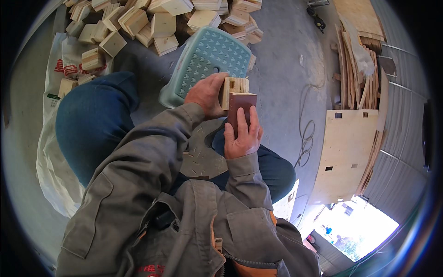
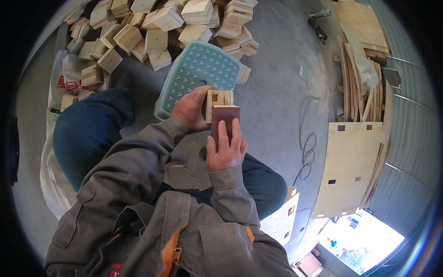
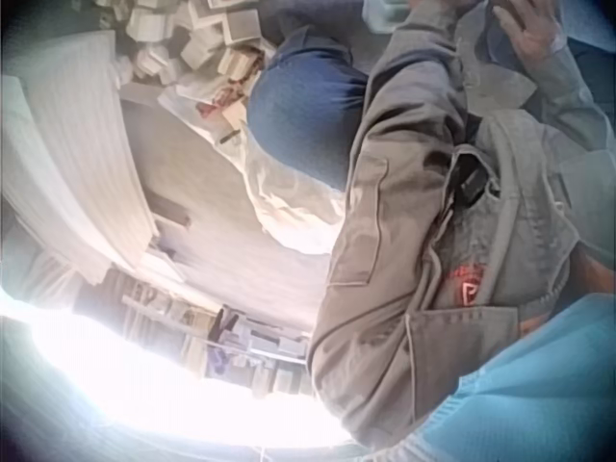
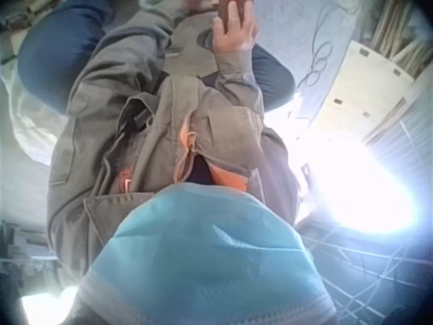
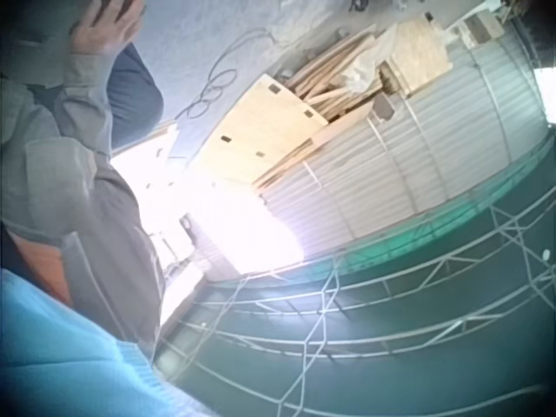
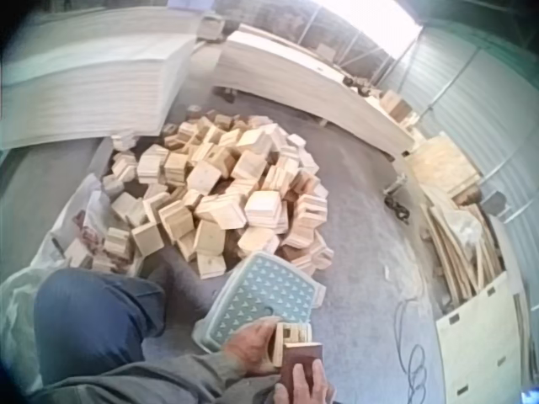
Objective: The person sits on the floor and sands small wooden blocks one by one using a sanding block. They hold each block in one hand and rub the sanding block over its surfaces, then place the finished block into a stack on the floor.
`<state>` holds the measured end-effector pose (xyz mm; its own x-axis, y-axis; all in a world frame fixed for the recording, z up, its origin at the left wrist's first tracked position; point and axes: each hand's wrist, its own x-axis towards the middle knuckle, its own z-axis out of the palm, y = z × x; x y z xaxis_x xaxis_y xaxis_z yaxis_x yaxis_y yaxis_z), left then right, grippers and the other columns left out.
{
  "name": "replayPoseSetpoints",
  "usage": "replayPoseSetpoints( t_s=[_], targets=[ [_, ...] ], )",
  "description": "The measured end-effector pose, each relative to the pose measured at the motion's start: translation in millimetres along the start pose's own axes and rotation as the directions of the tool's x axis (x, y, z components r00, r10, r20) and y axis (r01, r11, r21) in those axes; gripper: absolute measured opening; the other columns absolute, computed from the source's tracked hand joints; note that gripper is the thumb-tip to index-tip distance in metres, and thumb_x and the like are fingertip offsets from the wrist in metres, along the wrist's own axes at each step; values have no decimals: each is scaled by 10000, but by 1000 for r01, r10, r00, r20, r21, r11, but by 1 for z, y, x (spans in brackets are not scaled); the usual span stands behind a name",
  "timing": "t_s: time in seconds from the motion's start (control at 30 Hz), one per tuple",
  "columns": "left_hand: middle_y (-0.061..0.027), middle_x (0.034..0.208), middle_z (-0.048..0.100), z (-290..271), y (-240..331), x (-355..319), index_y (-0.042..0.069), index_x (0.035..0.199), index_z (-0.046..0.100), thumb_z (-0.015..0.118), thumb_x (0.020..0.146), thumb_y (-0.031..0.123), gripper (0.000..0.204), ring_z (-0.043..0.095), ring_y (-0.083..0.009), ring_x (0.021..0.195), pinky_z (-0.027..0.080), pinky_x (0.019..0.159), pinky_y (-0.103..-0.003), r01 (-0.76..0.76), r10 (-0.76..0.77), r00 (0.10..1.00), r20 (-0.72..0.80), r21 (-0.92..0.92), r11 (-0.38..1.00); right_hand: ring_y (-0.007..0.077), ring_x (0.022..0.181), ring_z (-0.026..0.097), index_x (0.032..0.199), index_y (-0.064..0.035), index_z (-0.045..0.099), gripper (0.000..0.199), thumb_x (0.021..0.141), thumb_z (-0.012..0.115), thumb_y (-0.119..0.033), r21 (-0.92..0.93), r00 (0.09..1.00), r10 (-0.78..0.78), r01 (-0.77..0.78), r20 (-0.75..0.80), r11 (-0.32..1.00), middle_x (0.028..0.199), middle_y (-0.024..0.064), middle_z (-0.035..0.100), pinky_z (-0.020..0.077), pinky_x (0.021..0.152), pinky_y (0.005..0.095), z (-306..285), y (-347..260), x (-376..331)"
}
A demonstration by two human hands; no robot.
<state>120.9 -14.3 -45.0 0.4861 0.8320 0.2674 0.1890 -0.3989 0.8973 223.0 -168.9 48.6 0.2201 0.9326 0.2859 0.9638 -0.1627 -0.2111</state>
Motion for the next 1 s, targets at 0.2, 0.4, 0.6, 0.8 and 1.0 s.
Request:
replayPoseSetpoints(
  t_s=[0.2, 0.4, 0.6, 0.8, 1.0],
  targets=[
    [-187, 1404, 619, 6, -9, 0, 88, 1481, 470, 922, 713, 369, 934, 632, -404, 1261, 528, 1046, -483, 12, -12, 1000, -15, 12, 1000, 373, 1177, 632, 1404, -132, 710, 523, 904, 807, -254, 3, 998, -37, 37, -60, 999, 1560, 169, 548, 495, 1029, 470, 16, 3, 41],
    [-176, 1430, 605, 5, -6, 2, 107, 1500, 459, 938, 675, 363, 987, 614, -399, 1290, 520, 1065, -477, 34, -34, 999, -4, 8, 999, 384, 1265, 599, 1433, -189, 702, 532, 918, 781, -297, -7, 998, 59, -59, 17, 998, 1571, 127, 554, 462, 1116, 487, 45, 2, 126],
    [-173, 1427, 608, -2, 2, 1, 107, 1490, 466, 945, 665, 374, 990, 616, -396, 1290, 522, 1060, -479, 54, -54, 998, 27, 22, 998, 394, 1178, 608, 1408, -213, 722, 500, 925, 766, -336, -14, 999, 16, -17, -48, 1000, 1567, 118, 558, 503, 1052, 480, 52, 11, 122],
    [-190, 1402, 621, 1, -3, 2, 93, 1476, 478, 929, 703, 382, 940, 633, -398, 1265, 525, 1049, -484, 22, -22, 1000, 2, 14, 1000, 396, 1317, 578, 1464, -113, 665, 579, 911, 795, -228, 63, 997, 60, -63, 57, 996, 1600, 171, 514, 443, 1139, 491, 11, 1, 51],
    [-204, 1379, 634, 3, -4, 0, 82, 1469, 489, 927, 716, 410, 931, 646, -403, 1243, 531, 1039, -484, -13, 13, 999, -30, 12, 1000, 378, 1281, 607, 1443, -84, 672, 588, 887, 819, -200, 87, 1000, 2, -4, 16, 996, 1583, 221, 511, 460, 1077, 480, -3, 4, -2]
  ],
)
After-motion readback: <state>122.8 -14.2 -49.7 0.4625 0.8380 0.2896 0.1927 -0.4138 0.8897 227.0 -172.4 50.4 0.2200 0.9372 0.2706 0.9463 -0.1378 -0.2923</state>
